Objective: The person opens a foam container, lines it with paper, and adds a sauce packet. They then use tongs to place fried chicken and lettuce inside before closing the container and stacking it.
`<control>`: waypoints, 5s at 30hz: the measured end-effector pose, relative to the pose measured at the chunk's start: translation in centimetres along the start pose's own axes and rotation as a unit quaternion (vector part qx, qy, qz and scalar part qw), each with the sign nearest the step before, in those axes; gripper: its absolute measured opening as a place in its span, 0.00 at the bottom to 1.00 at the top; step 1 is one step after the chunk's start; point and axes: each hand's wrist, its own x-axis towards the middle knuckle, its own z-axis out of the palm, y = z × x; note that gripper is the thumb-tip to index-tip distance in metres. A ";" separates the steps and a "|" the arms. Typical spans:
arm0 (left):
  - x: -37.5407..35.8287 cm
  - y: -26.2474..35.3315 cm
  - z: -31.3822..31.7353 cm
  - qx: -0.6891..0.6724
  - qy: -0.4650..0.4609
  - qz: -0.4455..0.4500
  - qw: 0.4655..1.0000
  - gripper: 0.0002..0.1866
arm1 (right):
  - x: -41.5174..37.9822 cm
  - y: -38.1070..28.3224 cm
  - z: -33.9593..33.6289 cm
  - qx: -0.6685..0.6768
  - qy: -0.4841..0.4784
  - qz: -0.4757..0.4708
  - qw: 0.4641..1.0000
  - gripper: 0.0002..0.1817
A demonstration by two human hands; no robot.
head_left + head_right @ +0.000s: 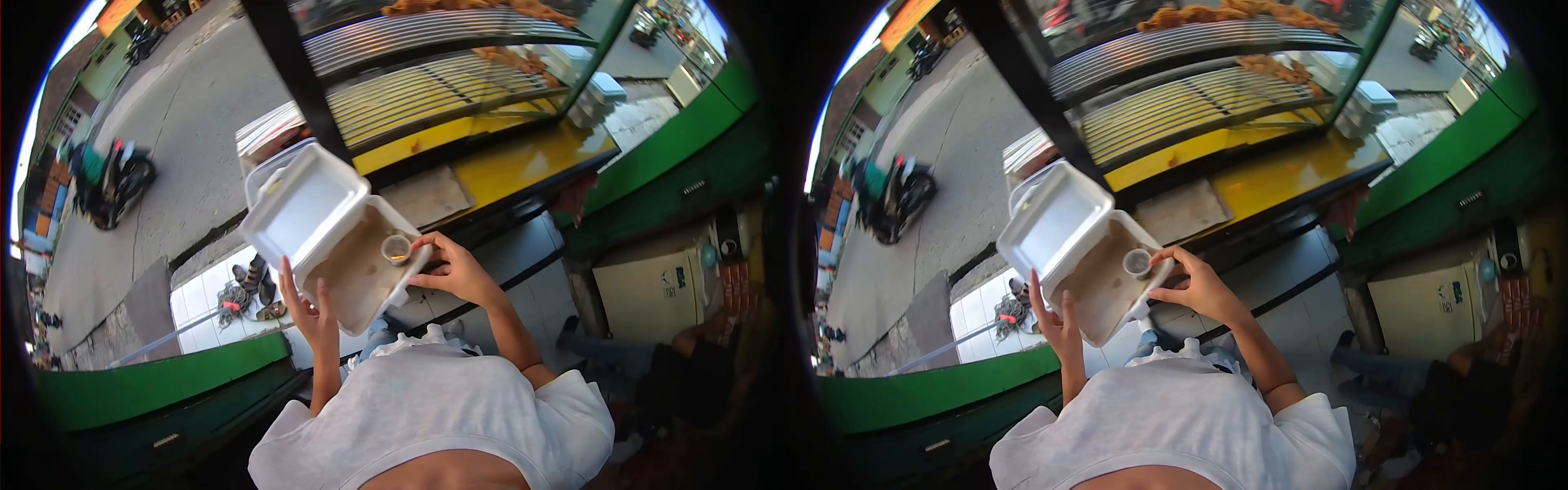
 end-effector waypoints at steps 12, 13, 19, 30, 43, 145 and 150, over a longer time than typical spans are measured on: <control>-11.9 0.4 15.7 -0.037 -0.065 -0.010 0.997 0.35 | -11.5 5.4 -15.1 -0.283 0.200 -0.145 0.927 0.23; -12.2 0.6 16.5 -0.058 -0.087 -0.030 0.994 0.35 | -11.5 5.6 -15.8 -0.300 0.201 -0.148 0.921 0.23; -11.1 1.2 21.2 -0.086 -0.245 -0.060 0.964 0.38 | -11.6 7.3 -19.7 -0.218 0.184 -0.091 0.954 0.19; -6.8 2.1 34.1 -0.052 -0.310 0.019 0.949 0.41 | -11.0 8.5 -29.9 -0.269 0.242 -0.063 0.930 0.19; -3.2 0.1 40.0 -0.105 -0.337 -0.048 0.934 0.39 | -3.6 4.0 -41.4 -0.259 0.334 -0.100 0.901 0.25; -6.7 -1.1 37.8 -0.166 0.052 -0.058 0.983 0.41 | 21.8 13.3 -50.5 -0.520 0.160 -0.128 0.829 0.26; -6.8 -1.2 38.0 -0.169 0.045 -0.048 0.983 0.40 | 21.2 14.3 -50.1 -0.499 0.211 -0.249 0.803 0.25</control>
